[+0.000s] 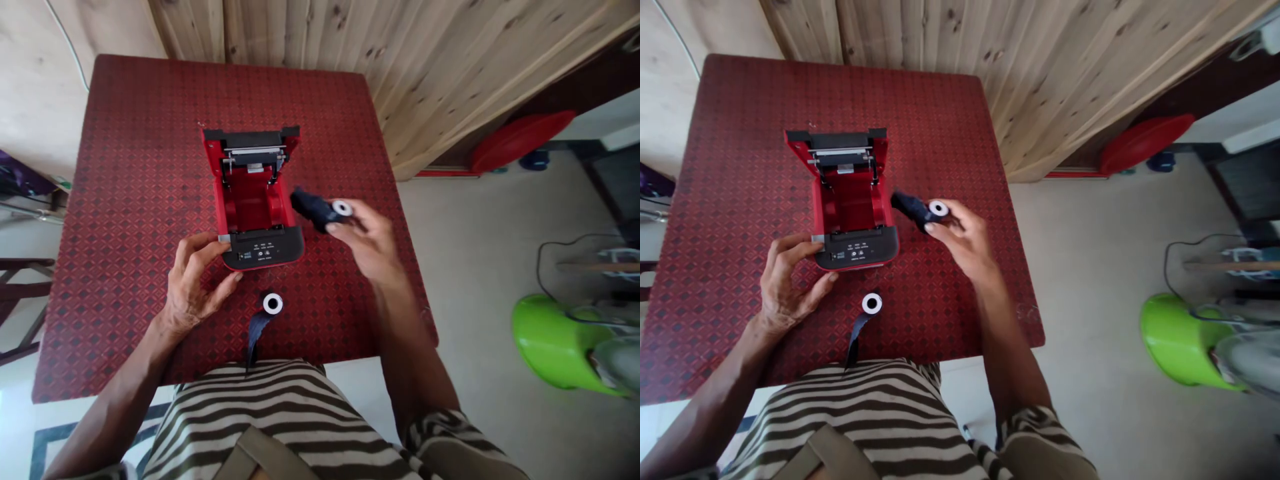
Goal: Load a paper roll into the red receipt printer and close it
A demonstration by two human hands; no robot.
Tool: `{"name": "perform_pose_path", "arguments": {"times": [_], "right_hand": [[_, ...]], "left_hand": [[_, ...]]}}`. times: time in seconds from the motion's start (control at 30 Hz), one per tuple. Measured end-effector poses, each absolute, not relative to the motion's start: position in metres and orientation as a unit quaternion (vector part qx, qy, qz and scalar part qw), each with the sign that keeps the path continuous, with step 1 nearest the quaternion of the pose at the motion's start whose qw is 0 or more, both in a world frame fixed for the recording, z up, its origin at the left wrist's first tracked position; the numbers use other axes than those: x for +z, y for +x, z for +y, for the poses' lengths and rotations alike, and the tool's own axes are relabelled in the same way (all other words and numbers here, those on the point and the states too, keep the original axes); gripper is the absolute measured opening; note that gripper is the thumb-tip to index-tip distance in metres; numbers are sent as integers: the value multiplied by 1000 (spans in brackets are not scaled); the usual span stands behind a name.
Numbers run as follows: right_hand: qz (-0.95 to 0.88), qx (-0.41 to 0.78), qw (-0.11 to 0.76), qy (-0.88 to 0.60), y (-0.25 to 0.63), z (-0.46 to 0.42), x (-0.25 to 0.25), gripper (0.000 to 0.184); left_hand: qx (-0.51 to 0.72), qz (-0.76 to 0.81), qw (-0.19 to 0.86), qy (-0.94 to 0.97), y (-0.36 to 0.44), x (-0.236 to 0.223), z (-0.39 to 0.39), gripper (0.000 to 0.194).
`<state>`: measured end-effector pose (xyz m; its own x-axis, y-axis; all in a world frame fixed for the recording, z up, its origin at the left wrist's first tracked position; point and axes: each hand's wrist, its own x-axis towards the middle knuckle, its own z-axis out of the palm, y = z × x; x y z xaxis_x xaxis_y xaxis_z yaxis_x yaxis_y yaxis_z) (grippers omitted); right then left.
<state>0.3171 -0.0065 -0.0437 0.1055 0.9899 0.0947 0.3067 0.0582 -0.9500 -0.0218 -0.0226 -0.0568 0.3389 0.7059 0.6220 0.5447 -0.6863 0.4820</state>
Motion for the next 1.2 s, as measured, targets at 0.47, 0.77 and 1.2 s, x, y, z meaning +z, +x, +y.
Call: {"name": "perform_pose_path", "arguments": {"times": [0.47,0.77,1.2], "right_hand": [[-870,186,134,-435,215,47,35,24],[-861,122,-18,-493,193,55,38,28],[-886,76,68,-452,197,59,10,23]], "left_hand": [[408,403,114,812,-21,-58,-28,57],[398,402,126,814,-22,-58,-29,55],[393,411,122,814,-22,-58,-29,57]]}}
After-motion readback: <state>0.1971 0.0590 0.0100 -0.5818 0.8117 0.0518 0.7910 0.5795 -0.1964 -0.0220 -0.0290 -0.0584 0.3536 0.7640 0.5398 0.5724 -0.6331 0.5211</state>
